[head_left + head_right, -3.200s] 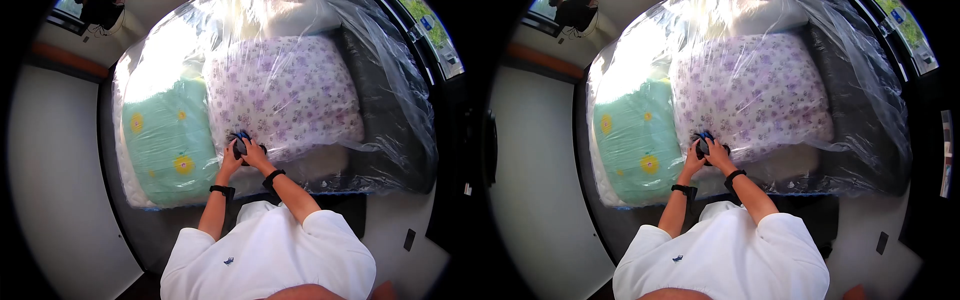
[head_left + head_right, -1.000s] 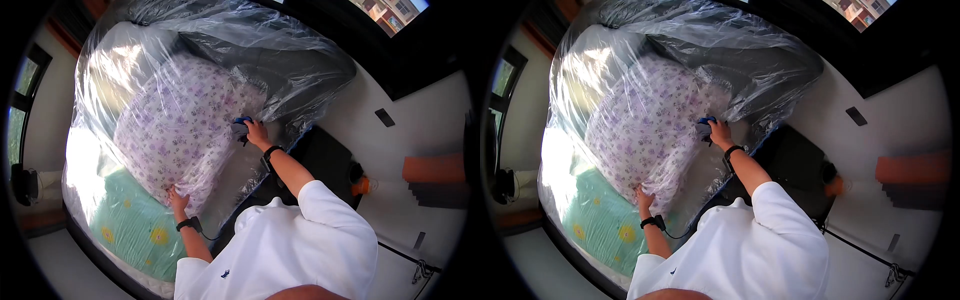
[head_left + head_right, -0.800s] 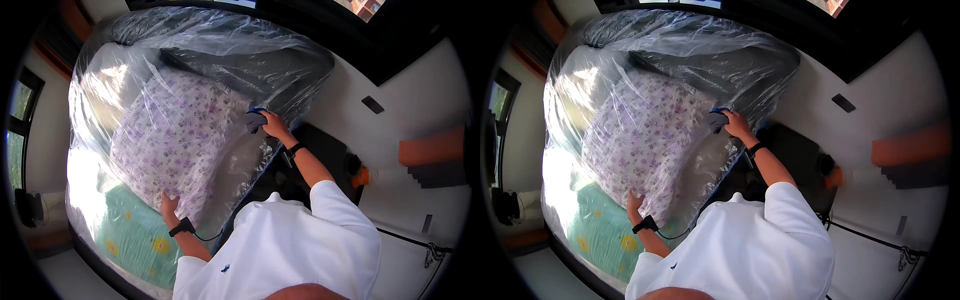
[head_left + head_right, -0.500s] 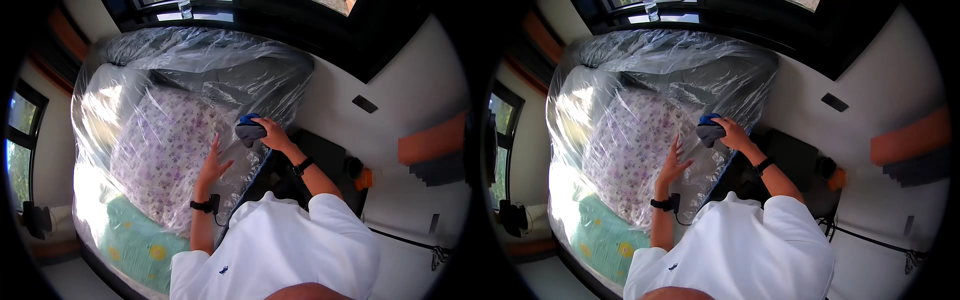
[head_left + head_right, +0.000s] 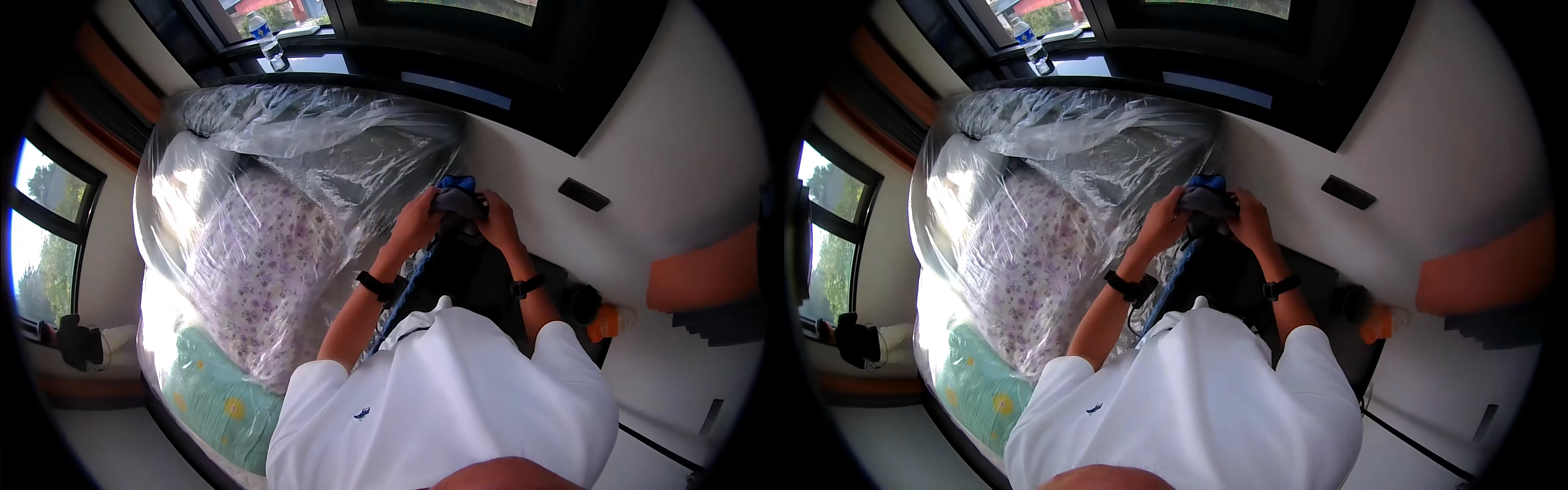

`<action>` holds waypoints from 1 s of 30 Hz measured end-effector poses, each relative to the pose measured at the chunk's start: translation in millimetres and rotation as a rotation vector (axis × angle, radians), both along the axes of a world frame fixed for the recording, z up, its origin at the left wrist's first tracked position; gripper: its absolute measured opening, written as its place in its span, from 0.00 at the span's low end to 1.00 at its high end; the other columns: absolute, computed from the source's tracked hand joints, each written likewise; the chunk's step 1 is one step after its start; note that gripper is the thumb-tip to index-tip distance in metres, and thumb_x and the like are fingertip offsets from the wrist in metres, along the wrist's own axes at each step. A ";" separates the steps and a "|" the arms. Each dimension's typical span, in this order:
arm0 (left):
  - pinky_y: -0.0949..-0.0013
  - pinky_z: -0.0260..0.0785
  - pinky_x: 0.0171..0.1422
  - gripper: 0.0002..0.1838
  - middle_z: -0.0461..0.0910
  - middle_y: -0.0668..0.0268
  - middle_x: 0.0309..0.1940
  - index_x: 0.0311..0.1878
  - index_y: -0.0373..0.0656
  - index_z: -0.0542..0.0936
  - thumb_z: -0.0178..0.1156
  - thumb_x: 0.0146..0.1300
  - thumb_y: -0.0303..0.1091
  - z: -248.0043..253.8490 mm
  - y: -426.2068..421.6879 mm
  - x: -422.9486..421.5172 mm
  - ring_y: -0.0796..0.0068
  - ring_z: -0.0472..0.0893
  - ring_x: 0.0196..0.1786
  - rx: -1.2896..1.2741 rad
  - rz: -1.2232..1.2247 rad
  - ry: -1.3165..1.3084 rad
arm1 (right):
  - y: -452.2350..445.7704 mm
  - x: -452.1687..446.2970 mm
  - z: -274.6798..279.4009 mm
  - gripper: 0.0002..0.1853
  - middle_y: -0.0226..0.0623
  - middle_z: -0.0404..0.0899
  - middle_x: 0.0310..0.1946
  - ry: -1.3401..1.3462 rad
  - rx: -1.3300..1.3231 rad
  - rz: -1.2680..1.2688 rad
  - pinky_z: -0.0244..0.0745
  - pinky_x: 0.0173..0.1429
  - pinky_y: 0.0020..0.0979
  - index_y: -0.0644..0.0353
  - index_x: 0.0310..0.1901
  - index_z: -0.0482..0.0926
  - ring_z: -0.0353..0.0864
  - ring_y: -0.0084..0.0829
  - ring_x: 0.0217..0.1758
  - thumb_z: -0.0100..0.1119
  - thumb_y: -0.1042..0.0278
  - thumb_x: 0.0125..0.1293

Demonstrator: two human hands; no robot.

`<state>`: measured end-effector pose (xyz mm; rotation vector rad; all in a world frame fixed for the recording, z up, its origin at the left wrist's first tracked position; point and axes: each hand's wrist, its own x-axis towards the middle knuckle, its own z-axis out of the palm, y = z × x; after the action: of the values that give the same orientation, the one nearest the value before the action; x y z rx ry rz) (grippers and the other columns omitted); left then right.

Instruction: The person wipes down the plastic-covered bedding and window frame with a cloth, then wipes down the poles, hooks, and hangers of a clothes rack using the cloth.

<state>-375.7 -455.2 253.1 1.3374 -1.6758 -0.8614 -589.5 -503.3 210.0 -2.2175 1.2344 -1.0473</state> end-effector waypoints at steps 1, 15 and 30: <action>0.54 0.69 0.51 0.20 0.78 0.45 0.42 0.55 0.38 0.68 0.56 0.60 0.25 3.1 -6.2 -7.0 0.40 0.76 0.49 0.000 -0.004 0.002 | -1.9 -12.3 0.8 0.22 0.44 0.78 0.41 -0.009 0.111 -0.060 0.77 0.49 0.42 0.60 0.52 0.74 0.80 0.48 0.46 0.66 0.77 0.54; 0.56 0.61 0.67 0.23 0.67 0.52 0.57 0.57 0.41 0.67 0.60 0.59 0.22 103.6 -133.2 -83.2 0.50 0.67 0.63 -0.502 0.211 -0.148 | -124.6 -33.5 134.0 0.25 0.47 0.72 0.51 -0.047 -0.540 -0.392 0.74 0.56 0.44 0.53 0.63 0.72 0.76 0.45 0.55 0.53 0.76 0.63; 0.47 0.71 0.55 0.46 0.75 0.42 0.50 0.75 0.38 0.51 0.61 0.57 0.44 26.4 -178.8 -51.9 0.39 0.77 0.50 -0.193 0.309 -0.375 | -235.0 41.1 93.5 0.31 0.51 0.66 0.67 0.364 -0.145 -0.250 0.52 0.75 0.48 0.59 0.68 0.63 0.63 0.47 0.71 0.44 0.51 0.68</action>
<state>-427.6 -634.0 279.5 1.6363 -1.7130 -0.2735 -548.3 -738.3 303.6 -2.4923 1.6736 -0.8660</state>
